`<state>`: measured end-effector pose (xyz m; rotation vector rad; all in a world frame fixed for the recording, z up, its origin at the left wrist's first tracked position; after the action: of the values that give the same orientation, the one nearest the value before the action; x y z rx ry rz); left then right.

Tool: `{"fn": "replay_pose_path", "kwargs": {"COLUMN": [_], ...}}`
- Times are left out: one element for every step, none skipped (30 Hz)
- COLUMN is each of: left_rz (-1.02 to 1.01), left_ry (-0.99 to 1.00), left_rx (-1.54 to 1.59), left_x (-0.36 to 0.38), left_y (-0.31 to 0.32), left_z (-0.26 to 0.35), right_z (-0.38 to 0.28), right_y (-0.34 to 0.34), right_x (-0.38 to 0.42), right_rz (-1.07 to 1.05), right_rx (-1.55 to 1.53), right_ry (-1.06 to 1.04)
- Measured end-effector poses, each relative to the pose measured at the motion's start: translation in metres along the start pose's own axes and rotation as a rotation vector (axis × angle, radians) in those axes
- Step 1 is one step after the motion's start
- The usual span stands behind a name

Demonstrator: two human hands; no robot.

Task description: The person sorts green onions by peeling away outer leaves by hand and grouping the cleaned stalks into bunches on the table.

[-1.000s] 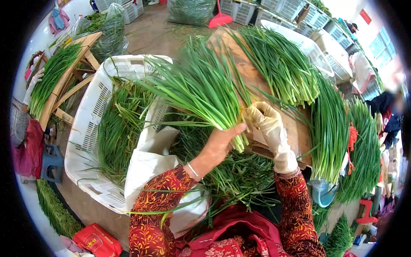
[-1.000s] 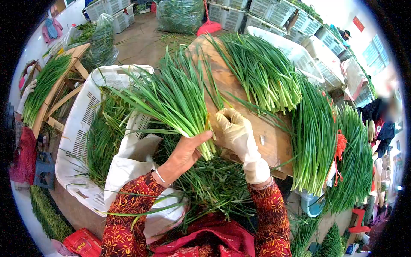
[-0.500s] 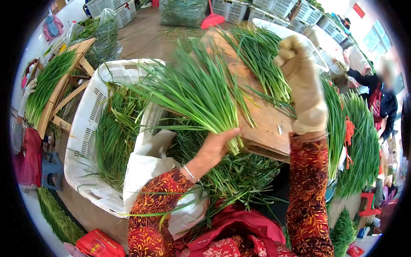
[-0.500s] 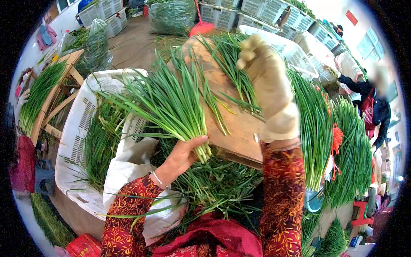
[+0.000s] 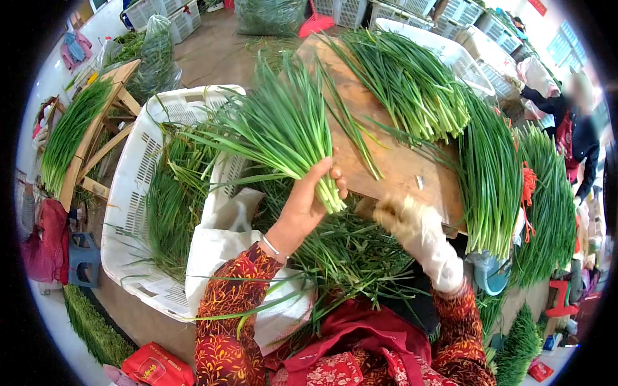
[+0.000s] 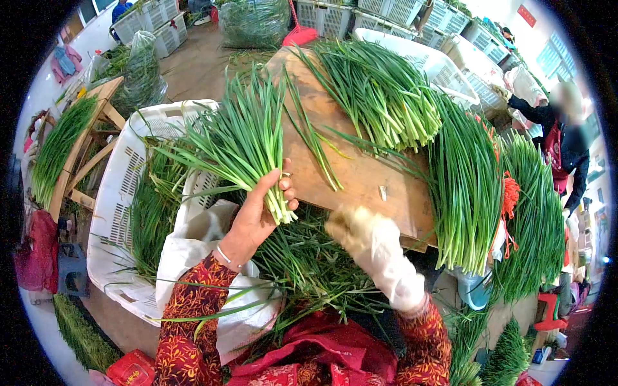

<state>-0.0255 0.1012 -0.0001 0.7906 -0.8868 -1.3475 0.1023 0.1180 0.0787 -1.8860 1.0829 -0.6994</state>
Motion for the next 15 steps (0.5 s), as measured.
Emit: {"fn": "replay_pose_path", "kwargs": {"left_rz": [0.051,0.102,0.156,0.165,0.163,0.163,0.169,0.128,0.084,0.087,0.097,0.105,0.108,0.161,0.218], "left_ry": [-0.007,-0.011,0.009,0.011,0.03,0.048,0.05,0.049,0.05,0.054,0.036,0.018,0.021,-0.002,-0.026], "left_rx": [-0.066,-0.132,-0.105,-0.105,-0.149,-0.191,-0.184,-0.151,-0.121,-0.116,-0.074,-0.035,-0.036,-0.073,-0.11], "left_x": [0.0,0.001,0.0,0.0,0.0,0.0,0.0,-0.001,-0.002,-0.002,-0.002,-0.002,-0.001,0.001,0.004], "left_y": [-0.004,-0.009,-0.017,-0.017,-0.016,-0.016,-0.019,-0.018,-0.015,-0.016,-0.017,-0.017,-0.015,-0.017,-0.02], "left_z": [0.0,0.0,-0.001,-0.001,0.001,0.003,0.002,-0.001,-0.002,-0.001,-0.003,-0.005,-0.005,-0.007,-0.01], "right_z": [-0.004,-0.004,-0.002,0.002,0.008,0.009,0.014,0.012,0.015,0.021,0.031,0.03,0.028,0.025,0.024], "right_y": [0.002,0.002,0.003,0.008,0.011,0.01,0.008,0.004,-0.003,-0.005,0.002,0.002,0.009,0.019,0.025], "right_x": [-0.013,-0.027,-0.037,-0.044,-0.051,-0.054,-0.056,-0.053,-0.05,-0.049,-0.049,-0.047,-0.044,-0.041,-0.037], "right_rz": [0.006,0.078,0.151,0.154,0.18,0.203,0.195,0.186,0.153,0.119,0.116,0.113,0.035,-0.05,-0.065], "right_rx": [0.002,0.156,0.311,0.314,0.3,0.286,0.253,0.256,0.013,-0.229,-0.465,-0.464,-0.687,-0.911,-0.965], "right_ry": [-0.002,-0.002,-0.003,-0.008,0.006,0.018,0.073,0.074,0.133,0.188,0.187,0.184,0.203,0.222,0.253]}}
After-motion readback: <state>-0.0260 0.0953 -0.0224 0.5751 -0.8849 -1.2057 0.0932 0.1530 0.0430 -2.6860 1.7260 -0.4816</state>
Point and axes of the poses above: each hand's wrist, its own x-axis away from the middle knuckle, its own y-axis out of the palm, z = x × y, the point moved 10 cm from there along -x, towards the middle knuckle, and after that the axes turned 4 degrees about y, right-handed, at the moved point
